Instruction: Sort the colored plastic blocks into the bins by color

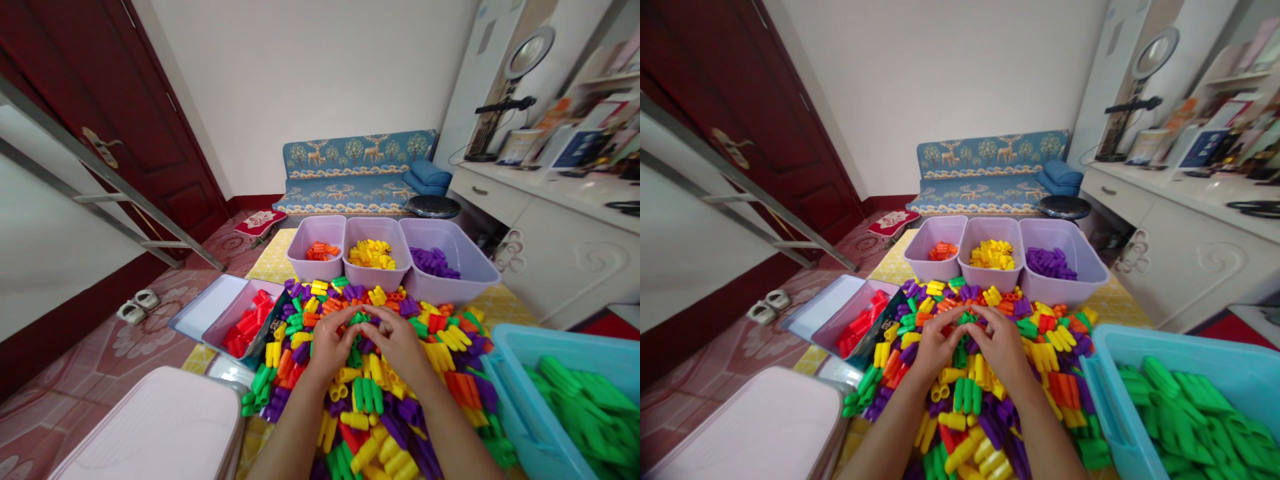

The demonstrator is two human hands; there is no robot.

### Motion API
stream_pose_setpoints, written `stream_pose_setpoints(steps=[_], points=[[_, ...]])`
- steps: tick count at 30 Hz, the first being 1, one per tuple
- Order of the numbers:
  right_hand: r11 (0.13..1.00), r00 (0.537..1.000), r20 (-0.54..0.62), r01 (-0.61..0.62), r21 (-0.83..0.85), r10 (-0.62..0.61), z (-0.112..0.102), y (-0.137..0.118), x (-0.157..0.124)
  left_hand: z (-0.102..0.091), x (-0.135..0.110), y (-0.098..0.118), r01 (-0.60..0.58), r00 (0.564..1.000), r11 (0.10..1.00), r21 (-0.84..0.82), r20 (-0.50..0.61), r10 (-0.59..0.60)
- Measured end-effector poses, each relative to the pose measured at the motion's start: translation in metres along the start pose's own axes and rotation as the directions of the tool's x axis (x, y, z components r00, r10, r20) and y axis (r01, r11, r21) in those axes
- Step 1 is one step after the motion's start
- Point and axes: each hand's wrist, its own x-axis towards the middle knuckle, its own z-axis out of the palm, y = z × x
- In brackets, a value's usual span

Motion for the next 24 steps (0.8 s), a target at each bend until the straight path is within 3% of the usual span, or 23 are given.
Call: stream_pose_setpoints(steps=[4, 7, 9, 11, 13, 15, 17, 20, 24], points=[[0.999, 1.000, -0.014, 0.021, 0.033, -0.020, -0.002, -0.001, 0.000, 0.001, -0.001, 0.000, 0.001, 1.000, 0.999, 0.038, 0.029, -0.003], [0.989, 0.995, -0.058, -0.073, 0.132, 0.081, -0.007, -0.003, 0.000, 0.001, -0.001, 0.001, -0.004, 1.000, 0.998, 0.055, 0.030, 0.002], [0.956, 0.973, -0.163, -0.118, 0.268, 0.166, -0.013, -0.008, -0.001, 0.001, 0.000, 0.001, -0.001, 1.000, 0.998, 0.062, 0.017, 0.000], [0.904, 0.909, -0.354, -0.054, 0.425, 0.220, -0.021, -0.016, -0.001, 0.002, 0.001, 0.001, -0.004, 1.000, 0.997, 0.081, 0.010, 0.003], [0.823, 0.795, -0.553, 0.128, 0.554, 0.250, -0.029, -0.025, -0.001, 0.002, 0.001, -0.001, -0.010, 1.000, 0.994, 0.108, 0.016, 0.009], [0.718, 0.680, -0.680, 0.325, 0.615, 0.274, -0.038, -0.032, -0.001, 0.003, 0.001, -0.003, -0.013, 1.000, 0.992, 0.123, 0.019, 0.010], [0.637, 0.612, -0.727, 0.434, 0.637, 0.310, -0.046, -0.035, 0.000, 0.003, 0.001, -0.004, -0.015, 1.000, 0.990, 0.139, 0.017, 0.012], [0.585, 0.543, -0.735, 0.464, 0.665, 0.405, -0.055, -0.033, 0.000, 0.003, 0.001, -0.003, -0.032, 0.999, 0.984, 0.174, 0.024, 0.029], [0.576, 0.495, -0.728, 0.450, 0.682, 0.475, -0.062, -0.026, -0.001, 0.001, 0.001, 0.001, -0.055, 0.998, 0.976, 0.209, 0.039, 0.048]])
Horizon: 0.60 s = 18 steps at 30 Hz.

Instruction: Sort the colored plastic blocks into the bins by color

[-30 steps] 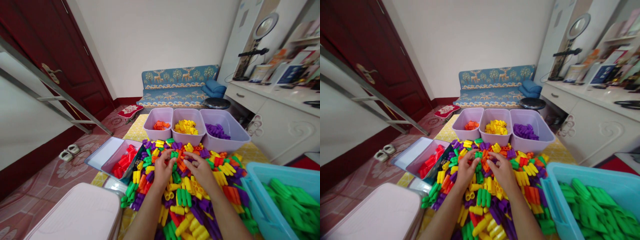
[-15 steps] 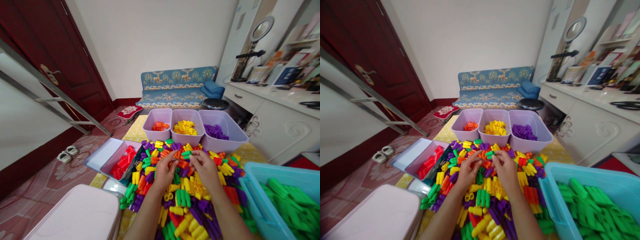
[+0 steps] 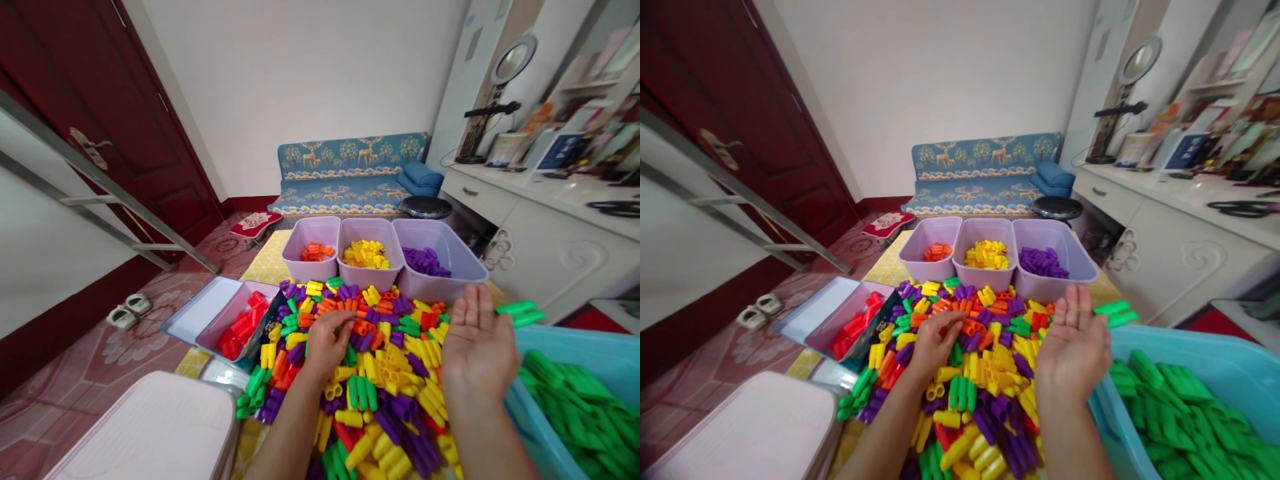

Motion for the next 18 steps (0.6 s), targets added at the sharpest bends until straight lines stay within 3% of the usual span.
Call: stream_pose_setpoints(steps=[6, 9, 12, 14, 16, 18], points=[[1.000, 1.000, 0.011, -0.004, -0.030, 0.004, -0.003, -0.002, 0.003, -0.001, 0.001, 0.002, -0.012, 1.000, 1.000, 0.008, 0.022, 0.012], [0.998, 0.998, 0.011, -0.068, -0.008, 0.068, -0.005, 0.002, 0.003, -0.002, 0.001, 0.004, -0.016, 0.999, 1.000, 0.021, 0.028, 0.015], [0.964, 0.976, 0.128, -0.143, -0.226, 0.175, -0.009, 0.016, 0.003, -0.004, -0.001, 0.008, -0.041, 0.998, 0.997, 0.070, 0.044, 0.038], [0.865, 0.915, 0.320, -0.058, -0.499, 0.246, -0.014, 0.028, 0.004, -0.006, -0.002, 0.011, -0.061, 0.997, 0.991, 0.117, 0.058, 0.054], [0.687, 0.794, 0.520, 0.187, -0.702, 0.315, -0.019, 0.039, 0.003, -0.007, -0.002, 0.013, -0.082, 0.995, 0.984, 0.155, 0.070, 0.072], [0.476, 0.672, 0.646, 0.462, -0.748, 0.362, -0.023, 0.048, 0.000, -0.008, -0.002, 0.014, -0.116, 0.991, 0.978, 0.174, 0.093, 0.101]])
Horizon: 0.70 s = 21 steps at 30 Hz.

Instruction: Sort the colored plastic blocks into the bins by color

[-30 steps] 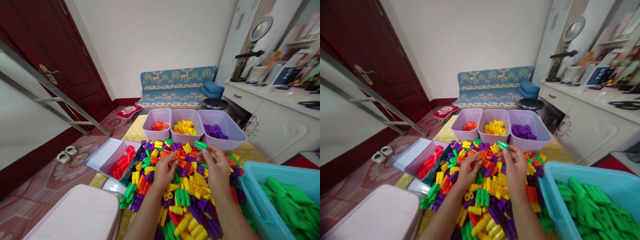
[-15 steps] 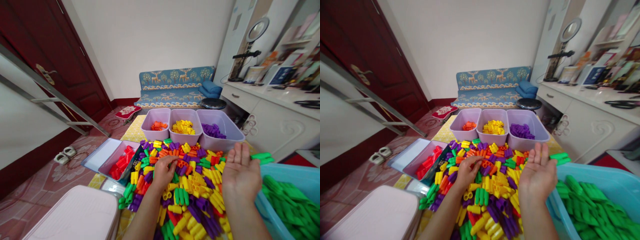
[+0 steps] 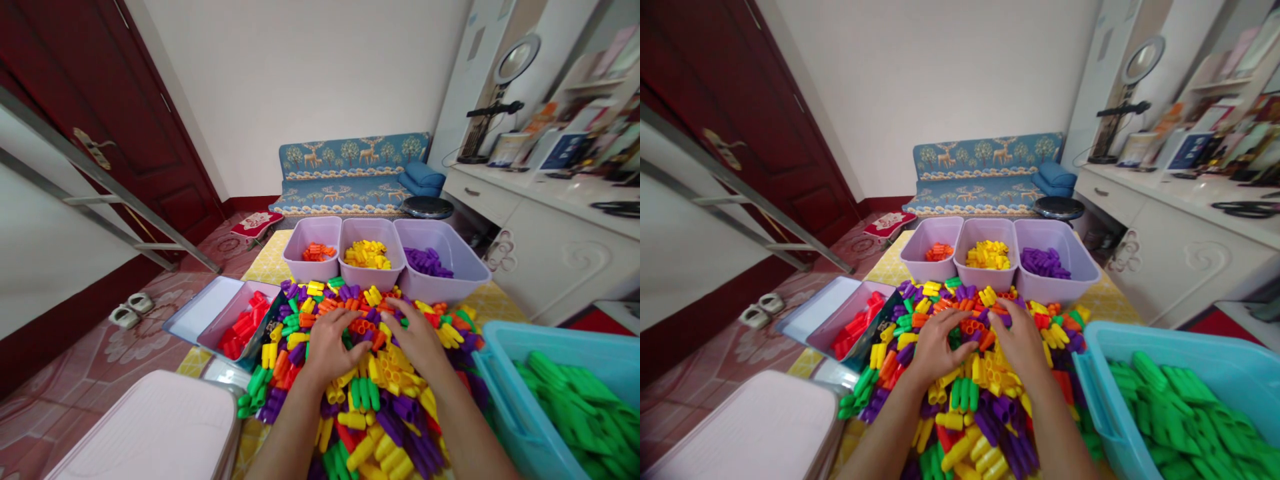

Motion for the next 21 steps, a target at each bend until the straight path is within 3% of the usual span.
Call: stream_pose_setpoints(steps=[2, 5, 7, 13, 21], points=[[0.963, 0.993, 0.094, 0.097, -0.250, -0.076, 0.006, 0.002, -0.003, 0.001, 0.000, -0.001, -0.032, 0.999, 0.999, 0.015, 0.026, 0.031], [0.912, 0.961, 0.243, 0.212, -0.352, -0.129, 0.013, 0.002, -0.007, 0.004, -0.001, -0.002, -0.022, 0.999, 0.999, 0.036, 0.045, 0.020], [0.926, 0.949, 0.277, 0.233, -0.297, -0.150, 0.016, 0.001, -0.008, 0.005, -0.001, -0.003, 0.004, 0.999, 1.000, 0.007, 0.047, -0.005], [0.985, 0.959, 0.227, 0.170, 0.025, -0.171, 0.021, -0.010, -0.007, 0.008, -0.002, -0.004, 0.043, 0.998, 0.968, -0.245, -0.023, -0.050], [0.994, 0.996, 0.070, 0.054, 0.095, -0.061, 0.017, -0.010, -0.005, 0.011, 0.002, -0.011, 0.019, 0.966, 0.949, -0.316, -0.238, -0.099]])
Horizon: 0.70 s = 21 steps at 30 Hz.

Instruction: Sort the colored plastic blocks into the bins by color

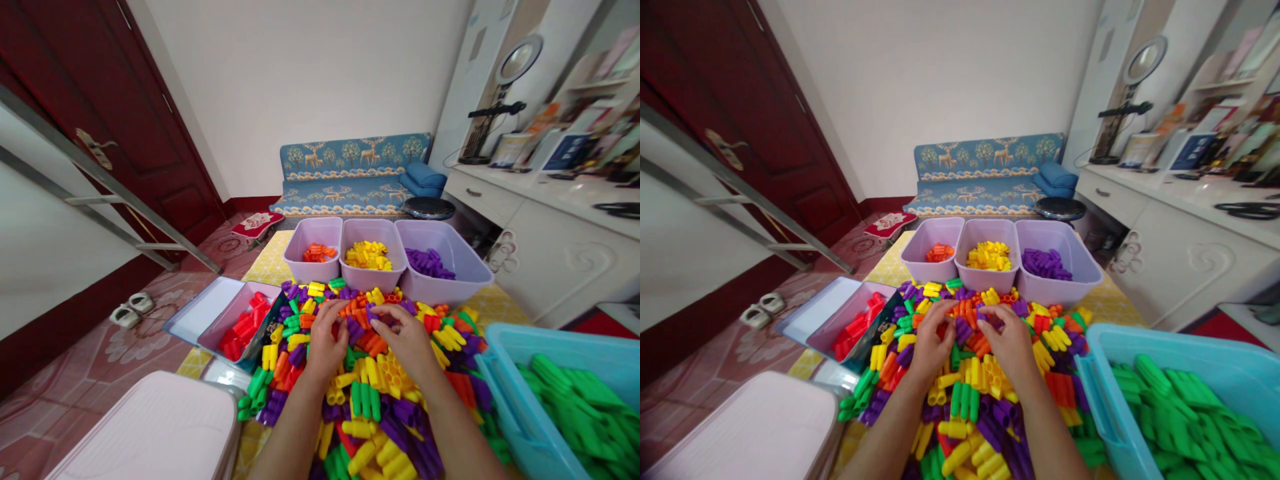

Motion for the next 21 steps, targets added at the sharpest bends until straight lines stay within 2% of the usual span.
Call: stream_pose_setpoints(steps=[4, 6, 11, 16, 21], points=[[0.993, 0.994, -0.067, -0.083, 0.089, 0.089, 0.000, -0.001, -0.001, -0.001, 0.001, -0.001, 0.019, 0.999, 1.000, 0.005, -0.040, -0.019], [0.985, 0.991, -0.064, -0.107, 0.135, 0.116, -0.001, -0.004, -0.001, -0.001, 0.000, -0.003, 0.047, 0.998, 0.999, -0.011, -0.041, -0.048], [0.985, 0.981, 0.109, -0.165, 0.057, 0.158, -0.008, -0.012, -0.004, 0.000, 0.000, -0.007, 0.011, 0.999, 1.000, 0.014, 0.030, -0.011], [0.977, 0.952, 0.256, -0.194, 0.084, 0.167, -0.014, -0.017, -0.008, 0.000, -0.001, -0.008, -0.005, 0.997, 0.997, 0.082, 0.073, -0.001], [0.981, 0.931, 0.328, -0.186, 0.048, 0.160, -0.021, -0.011, -0.008, 0.000, -0.001, -0.008, 0.009, 0.995, 0.996, 0.085, 0.097, -0.017]])
